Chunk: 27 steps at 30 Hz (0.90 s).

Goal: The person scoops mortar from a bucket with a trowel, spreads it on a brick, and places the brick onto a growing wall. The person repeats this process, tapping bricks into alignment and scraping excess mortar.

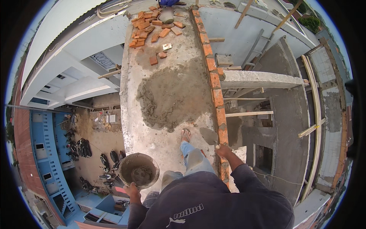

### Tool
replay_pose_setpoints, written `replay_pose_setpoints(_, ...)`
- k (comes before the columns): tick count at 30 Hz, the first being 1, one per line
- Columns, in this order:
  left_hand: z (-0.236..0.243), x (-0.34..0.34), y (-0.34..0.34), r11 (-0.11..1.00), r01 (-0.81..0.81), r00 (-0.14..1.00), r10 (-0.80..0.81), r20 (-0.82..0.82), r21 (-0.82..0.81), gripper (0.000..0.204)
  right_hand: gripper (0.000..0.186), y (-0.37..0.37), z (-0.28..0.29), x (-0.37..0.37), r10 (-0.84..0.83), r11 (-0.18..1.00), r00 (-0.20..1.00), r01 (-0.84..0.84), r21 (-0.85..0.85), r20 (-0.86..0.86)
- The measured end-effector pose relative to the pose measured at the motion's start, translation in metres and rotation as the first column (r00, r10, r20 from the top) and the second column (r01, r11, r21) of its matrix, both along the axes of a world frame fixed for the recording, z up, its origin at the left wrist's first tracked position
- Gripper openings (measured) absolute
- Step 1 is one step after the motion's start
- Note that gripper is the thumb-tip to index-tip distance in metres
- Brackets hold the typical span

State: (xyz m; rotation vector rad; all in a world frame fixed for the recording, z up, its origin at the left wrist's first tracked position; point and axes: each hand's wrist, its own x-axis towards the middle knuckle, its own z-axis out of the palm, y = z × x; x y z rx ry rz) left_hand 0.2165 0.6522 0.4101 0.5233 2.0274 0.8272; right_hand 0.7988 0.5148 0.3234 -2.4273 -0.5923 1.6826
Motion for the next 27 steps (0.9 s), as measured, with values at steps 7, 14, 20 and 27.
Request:
replay_pose_setpoints(7,-0.020,0.018,0.147,0.920,0.105,0.994,-0.087,0.063,-0.377,0.020,0.048,0.137,-0.059,0.017,-0.096,0.994,0.995,0.097,0.045,-0.024)
replay_pose_setpoints(14,-0.192,-0.007,0.212,0.847,0.147,0.904,0.094,0.417,-0.511,0.024,0.051,0.170,-0.217,-0.019,0.155,0.937,0.987,-0.137,-0.321,0.030)
replay_pose_setpoints(20,-0.351,0.000,0.237,0.857,0.100,0.957,0.056,0.284,-0.506,0.050,0.063,0.198,-0.365,-0.012,0.338,0.885,0.922,-0.243,-0.398,0.188)
replay_pose_setpoints(27,-0.439,-0.012,0.322,0.869,0.243,0.967,-0.185,0.173,-0.432,0.057,0.062,0.299,-0.496,0.080,0.230,0.971,0.860,-0.173,-0.164,0.456)
